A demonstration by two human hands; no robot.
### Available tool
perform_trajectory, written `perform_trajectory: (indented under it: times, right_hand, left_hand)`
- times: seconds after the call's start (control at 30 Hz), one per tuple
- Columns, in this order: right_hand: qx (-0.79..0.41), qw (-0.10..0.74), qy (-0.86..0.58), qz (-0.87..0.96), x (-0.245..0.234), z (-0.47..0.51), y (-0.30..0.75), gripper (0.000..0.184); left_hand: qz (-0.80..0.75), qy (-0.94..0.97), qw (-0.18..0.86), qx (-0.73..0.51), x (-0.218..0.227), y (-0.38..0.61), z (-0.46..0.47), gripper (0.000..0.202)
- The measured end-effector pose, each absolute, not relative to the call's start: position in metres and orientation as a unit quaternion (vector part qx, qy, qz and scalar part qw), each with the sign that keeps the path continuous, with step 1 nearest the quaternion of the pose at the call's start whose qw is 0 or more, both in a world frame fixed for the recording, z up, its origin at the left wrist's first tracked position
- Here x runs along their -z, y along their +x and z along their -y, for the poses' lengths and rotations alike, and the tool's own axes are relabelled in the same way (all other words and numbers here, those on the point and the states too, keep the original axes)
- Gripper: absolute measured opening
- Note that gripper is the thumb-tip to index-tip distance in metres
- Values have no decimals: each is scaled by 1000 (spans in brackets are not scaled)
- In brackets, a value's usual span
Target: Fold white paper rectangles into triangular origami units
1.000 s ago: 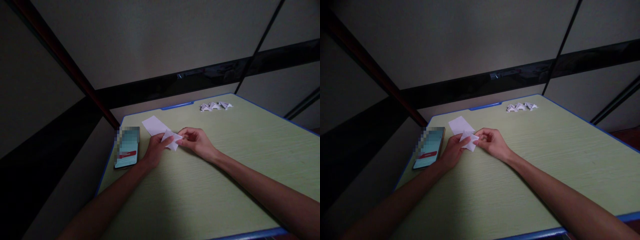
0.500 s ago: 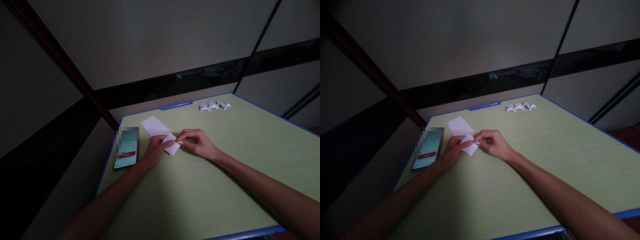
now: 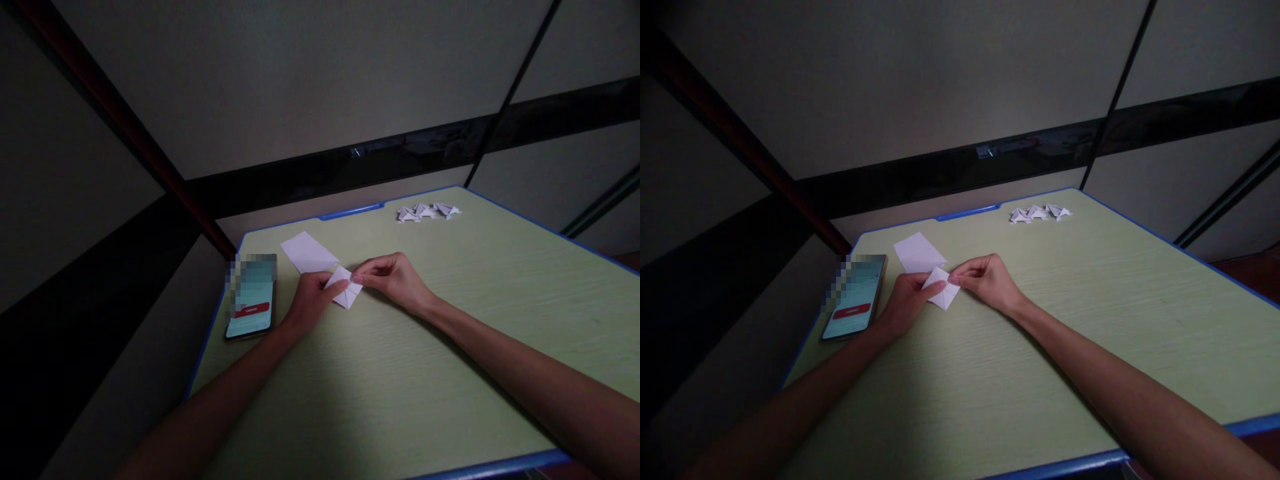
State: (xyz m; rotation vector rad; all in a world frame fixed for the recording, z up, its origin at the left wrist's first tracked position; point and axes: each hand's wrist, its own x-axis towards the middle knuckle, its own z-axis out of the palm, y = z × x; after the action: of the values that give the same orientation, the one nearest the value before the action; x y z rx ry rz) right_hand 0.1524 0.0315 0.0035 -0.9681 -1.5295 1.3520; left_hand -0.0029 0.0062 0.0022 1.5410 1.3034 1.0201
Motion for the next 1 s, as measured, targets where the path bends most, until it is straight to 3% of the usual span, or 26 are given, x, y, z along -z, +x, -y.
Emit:
perform_trajectory:
  times: [1.0]
  right_hand:
    - [-529,440,-405,602,2,-30,145,14]
  left_hand:
    - [-567,644,322,-400,-1,2,-3,28]
